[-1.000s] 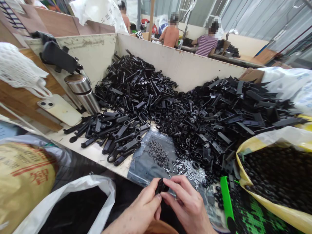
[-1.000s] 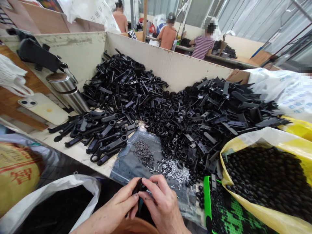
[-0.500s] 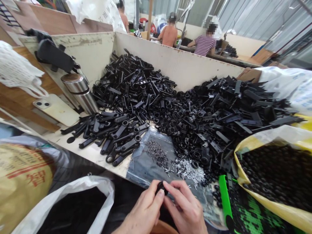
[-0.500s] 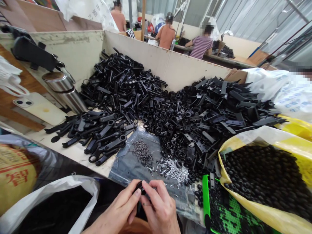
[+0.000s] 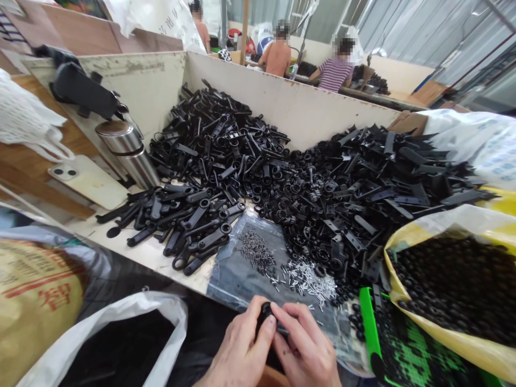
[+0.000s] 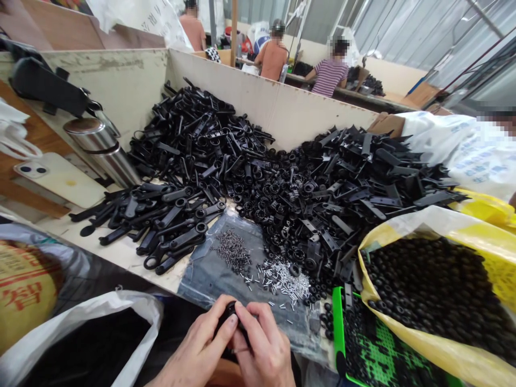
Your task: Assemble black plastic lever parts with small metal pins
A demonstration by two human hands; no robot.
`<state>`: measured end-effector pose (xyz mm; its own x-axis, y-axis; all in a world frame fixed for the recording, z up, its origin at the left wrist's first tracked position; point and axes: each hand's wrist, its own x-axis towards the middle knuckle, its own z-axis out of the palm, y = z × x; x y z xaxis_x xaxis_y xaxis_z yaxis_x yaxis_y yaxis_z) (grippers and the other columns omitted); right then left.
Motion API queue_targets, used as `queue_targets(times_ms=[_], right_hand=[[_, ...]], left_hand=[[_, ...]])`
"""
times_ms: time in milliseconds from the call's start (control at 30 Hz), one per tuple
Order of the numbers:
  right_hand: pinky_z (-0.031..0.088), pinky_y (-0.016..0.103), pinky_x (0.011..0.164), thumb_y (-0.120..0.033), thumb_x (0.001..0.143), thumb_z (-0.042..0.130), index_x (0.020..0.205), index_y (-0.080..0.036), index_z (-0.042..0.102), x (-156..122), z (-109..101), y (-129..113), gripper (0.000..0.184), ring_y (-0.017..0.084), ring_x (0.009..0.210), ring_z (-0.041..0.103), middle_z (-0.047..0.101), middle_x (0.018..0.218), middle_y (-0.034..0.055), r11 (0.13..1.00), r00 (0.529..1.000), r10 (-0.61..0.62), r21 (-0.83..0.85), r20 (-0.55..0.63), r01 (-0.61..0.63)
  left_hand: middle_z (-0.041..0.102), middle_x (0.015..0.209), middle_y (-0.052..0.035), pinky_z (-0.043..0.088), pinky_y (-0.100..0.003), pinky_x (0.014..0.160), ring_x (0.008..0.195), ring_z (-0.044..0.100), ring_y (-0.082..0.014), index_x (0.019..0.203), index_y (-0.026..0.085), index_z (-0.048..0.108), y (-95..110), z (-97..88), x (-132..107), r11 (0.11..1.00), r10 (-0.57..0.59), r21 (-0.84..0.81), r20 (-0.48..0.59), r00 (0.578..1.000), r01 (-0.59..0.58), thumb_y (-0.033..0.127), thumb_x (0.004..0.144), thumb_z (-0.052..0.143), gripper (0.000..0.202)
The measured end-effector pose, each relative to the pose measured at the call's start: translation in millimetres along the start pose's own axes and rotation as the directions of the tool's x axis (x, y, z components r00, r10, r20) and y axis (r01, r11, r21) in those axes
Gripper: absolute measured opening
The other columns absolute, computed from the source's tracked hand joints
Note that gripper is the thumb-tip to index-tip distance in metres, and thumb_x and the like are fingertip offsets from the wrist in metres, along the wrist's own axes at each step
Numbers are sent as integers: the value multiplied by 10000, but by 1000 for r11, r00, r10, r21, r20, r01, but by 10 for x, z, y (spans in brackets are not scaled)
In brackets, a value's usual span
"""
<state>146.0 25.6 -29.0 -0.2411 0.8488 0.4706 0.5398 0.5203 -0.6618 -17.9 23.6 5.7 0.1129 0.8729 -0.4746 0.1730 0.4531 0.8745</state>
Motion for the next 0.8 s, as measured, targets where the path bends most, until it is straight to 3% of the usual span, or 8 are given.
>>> queue_targets(times_ms=[300, 400, 467, 567, 667, 733, 800], right_hand=[[602, 223, 569, -133, 946, 598, 1346, -271, 647, -59, 5, 23, 426, 157, 675, 697, 672, 1029, 98, 1000, 1000, 23, -11, -12, -23], [574, 210, 526, -142, 959, 581, 1357, -274, 641, -105, 59, 43, 424, 154, 676, 685, 664, 1030, 99, 999, 999, 31, 16, -30, -30], [537, 200, 478, -142, 955, 586, 1337, -284, 655, -88, 56, 38, 413, 139, 633, 654, 660, 1013, 90, 998, 999, 43, 40, -33, -42], [482, 194, 421, -179, 925, 652, 1313, -309, 669, 14, -52, 4, 410, 86, 494, 534, 651, 1013, 64, 982, 989, 118, 136, 89, -130], [507, 206, 483, -284, 909, 702, 1397, -333, 594, 139, -197, -28, 503, 85, 506, 523, 661, 984, 30, 891, 916, 289, 271, 277, -363], [551, 237, 598, -370, 942, 661, 1439, -326, 547, 199, -219, -41, 511, 122, 616, 606, 679, 956, 22, 795, 851, 406, 332, 332, -508], [576, 301, 754, -453, 965, 610, 1394, -294, 598, 233, -151, -52, 457, 182, 804, 677, 708, 1013, 48, 715, 800, 480, 367, 360, -595]], left_hand=[[723, 1250, -61, 390, -354, 1018, 1200, 598, -314, 1213, 304, 671, -106, 36, 41, 1000, -2, -4, -16, 1000, 2, 540, 916, 528, 406], [749, 1114, -59, 428, -325, 924, 1046, 645, -284, 1135, 299, 690, -95, 37, 38, 998, 62, 35, -25, 998, -61, 518, 936, 501, 351], [726, 897, -44, 436, -309, 839, 883, 640, -244, 1055, 276, 689, -60, 17, 38, 994, 84, 64, -12, 996, -84, 499, 954, 483, 320], [525, 646, 33, 384, -253, 577, 601, 496, -152, 982, 236, 638, 2, -41, 50, 998, 40, -60, 108, 993, -33, 542, 969, 444, 363], [452, 633, 72, 217, -216, 423, 476, 323, -93, 1083, 228, 583, 42, -88, 67, 957, -4, -280, 227, 974, 69, 589, 959, 453, 404], [452, 617, 80, 188, -204, 410, 458, 289, -79, 1140, 228, 570, 38, -89, 76, 928, -2, -360, 255, 967, 97, 587, 951, 489, 414], [435, 596, 83, 198, -190, 418, 470, 298, -76, 1164, 221, 580, 3, -73, 86, 909, 34, -408, 259, 965, 77, 583, 946, 513, 428]])
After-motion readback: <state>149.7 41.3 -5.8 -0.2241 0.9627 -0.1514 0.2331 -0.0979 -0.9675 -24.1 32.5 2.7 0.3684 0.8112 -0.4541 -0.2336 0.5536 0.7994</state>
